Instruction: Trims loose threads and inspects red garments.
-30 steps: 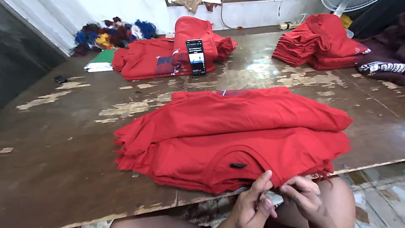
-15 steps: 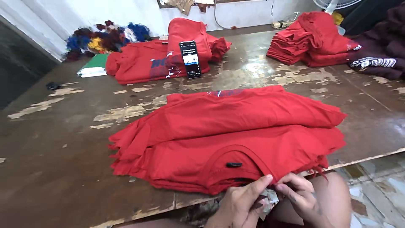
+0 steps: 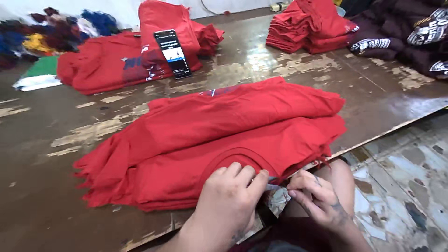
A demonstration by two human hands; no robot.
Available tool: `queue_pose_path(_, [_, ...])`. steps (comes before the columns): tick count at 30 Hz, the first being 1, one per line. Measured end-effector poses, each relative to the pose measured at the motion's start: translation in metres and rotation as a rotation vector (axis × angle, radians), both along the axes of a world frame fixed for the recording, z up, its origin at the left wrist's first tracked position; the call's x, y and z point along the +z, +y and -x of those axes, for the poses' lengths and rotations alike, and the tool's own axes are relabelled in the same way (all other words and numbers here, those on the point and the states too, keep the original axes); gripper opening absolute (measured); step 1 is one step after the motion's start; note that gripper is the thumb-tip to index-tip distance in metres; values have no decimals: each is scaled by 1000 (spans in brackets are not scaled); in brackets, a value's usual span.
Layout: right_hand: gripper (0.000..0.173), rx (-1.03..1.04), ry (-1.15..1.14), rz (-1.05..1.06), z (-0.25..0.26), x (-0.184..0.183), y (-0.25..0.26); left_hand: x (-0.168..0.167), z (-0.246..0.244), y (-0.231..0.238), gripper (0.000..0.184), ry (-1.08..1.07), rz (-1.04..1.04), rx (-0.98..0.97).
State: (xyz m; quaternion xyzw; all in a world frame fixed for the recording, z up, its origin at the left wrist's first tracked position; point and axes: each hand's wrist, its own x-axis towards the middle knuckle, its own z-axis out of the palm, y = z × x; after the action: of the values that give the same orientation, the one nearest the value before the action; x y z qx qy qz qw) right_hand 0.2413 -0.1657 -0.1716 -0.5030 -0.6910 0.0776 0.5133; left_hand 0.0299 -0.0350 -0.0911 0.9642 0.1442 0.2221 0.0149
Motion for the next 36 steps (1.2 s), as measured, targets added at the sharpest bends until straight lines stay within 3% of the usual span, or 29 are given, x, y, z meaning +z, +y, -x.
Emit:
queue_pose_path(6, [15, -70, -67, -68, 10, -4, -4, -20, -12, -9, 30, 9, -72, 32])
queue_pose_path(10, [15, 31, -48, -41, 16, -5, -9, -28, -2, -4, 28, 6, -32, 104])
queue_pose_path(13, [35, 50, -101, -53, 6, 9, -7, -39, 5, -2, 32, -84, 107, 121])
queue_pose_path(14, [43, 16, -163, -70, -2, 18, 0, -45, 6, -3, 32, -118, 122, 143])
queue_pose_path(16, [40, -7, -293, -54, -18, 33, 25, -59, 3, -6, 30, -131, 79, 186])
queue_pose_path(18, [27, 97, -365, 22, -22, 42, 62, -72, -6, -10, 19, -159, 42, 166])
queue_pose_path(20, [32, 251, -456, 148, -20, 42, 89, -76, -14, -9, 11, -254, 64, 84])
queue_pose_path(22, [37, 364, -581, 200, -18, 42, 97, -75, -18, -5, 9, -324, 163, -24])
queue_pose_path(24, [24, 412, -711, 264, -17, 56, 93, -78, -18, 0, 9, -363, 281, -107])
queue_pose_path(27, [14, 319, -857, 326, -22, 77, 80, -86, -17, 7, 12, -380, 420, -101])
queue_pose_path(31, [20, 277, -762, 243, -33, 72, 73, -75, -16, 8, 16, -369, 595, -16])
queue_pose_path(36, [12, 72, -585, -87, -24, 28, 81, -57, -18, 11, 27, -300, 840, 113])
